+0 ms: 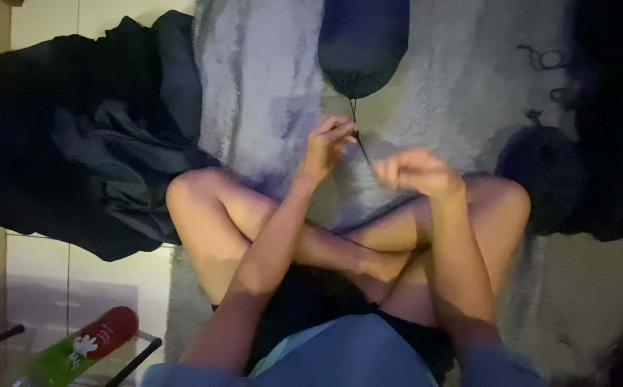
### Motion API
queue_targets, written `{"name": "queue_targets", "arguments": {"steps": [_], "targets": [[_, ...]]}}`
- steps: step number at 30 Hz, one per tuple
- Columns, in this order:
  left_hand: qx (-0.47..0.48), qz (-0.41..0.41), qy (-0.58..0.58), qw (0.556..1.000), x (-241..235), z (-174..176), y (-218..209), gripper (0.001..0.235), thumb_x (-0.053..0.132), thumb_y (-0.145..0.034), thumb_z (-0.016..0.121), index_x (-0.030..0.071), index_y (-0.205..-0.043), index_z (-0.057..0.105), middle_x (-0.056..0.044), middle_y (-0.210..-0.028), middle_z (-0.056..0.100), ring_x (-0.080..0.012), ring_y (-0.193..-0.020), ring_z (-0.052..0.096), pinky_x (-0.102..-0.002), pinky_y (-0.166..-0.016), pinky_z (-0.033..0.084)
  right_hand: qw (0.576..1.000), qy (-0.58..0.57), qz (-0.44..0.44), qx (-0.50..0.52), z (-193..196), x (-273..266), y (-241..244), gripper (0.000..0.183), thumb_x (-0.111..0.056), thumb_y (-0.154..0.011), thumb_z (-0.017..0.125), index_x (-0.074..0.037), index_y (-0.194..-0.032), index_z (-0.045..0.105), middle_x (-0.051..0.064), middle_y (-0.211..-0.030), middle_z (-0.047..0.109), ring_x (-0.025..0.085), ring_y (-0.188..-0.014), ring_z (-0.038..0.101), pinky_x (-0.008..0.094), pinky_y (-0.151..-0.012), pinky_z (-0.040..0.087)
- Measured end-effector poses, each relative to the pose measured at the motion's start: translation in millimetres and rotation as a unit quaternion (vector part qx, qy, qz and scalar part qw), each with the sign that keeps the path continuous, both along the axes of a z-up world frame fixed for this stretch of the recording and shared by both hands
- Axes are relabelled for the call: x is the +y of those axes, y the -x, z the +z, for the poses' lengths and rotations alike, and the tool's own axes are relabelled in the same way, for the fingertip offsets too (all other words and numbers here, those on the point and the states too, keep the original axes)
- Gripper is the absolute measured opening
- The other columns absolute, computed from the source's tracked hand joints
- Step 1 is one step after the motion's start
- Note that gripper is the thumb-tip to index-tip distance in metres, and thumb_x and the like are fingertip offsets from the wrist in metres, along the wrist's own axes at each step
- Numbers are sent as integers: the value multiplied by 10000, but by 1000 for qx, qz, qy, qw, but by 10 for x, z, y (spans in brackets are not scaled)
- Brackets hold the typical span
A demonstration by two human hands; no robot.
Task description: The person sits cross-legged on a rug and folds a dark piece of clothing into a compact bundle. They then place the folded item into a dark drawstring bag, pull the drawstrings to close the bag, and tie the strings into a knot. The person then picks up another dark garment and begins to fold it.
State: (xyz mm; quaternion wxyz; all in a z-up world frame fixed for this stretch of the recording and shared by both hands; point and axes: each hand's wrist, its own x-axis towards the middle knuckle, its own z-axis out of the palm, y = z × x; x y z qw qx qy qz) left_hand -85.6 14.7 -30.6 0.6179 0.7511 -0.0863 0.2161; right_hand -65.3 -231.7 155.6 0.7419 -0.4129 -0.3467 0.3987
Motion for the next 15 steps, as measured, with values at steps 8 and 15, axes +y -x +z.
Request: {"name": "queue_targets", "arguments": {"steps": [8,15], "targets": [[-10,33,-106,994,87,547,82,159,110,-1040,785,57,-1176,848,-123,-1054,834,-366,-1009,810,-423,-918,650,840,473,46,-262,-493,91,-173,356,-282,-1108,639,39,-1133,792,277,-1043,796,441,-1022,740,574,-922,536],[24,39,-82,996,69,439,40,136,171,-980,850,199,-1104,898,-40,-1042,839,-306,-1039,818,-432,-949,641,876,397,-271,-20,-1666,695,-320,516,-487,-1202,604,-53,-1466,692,139,-1305,736,280,-1226,685,453,-1048,522]]}}
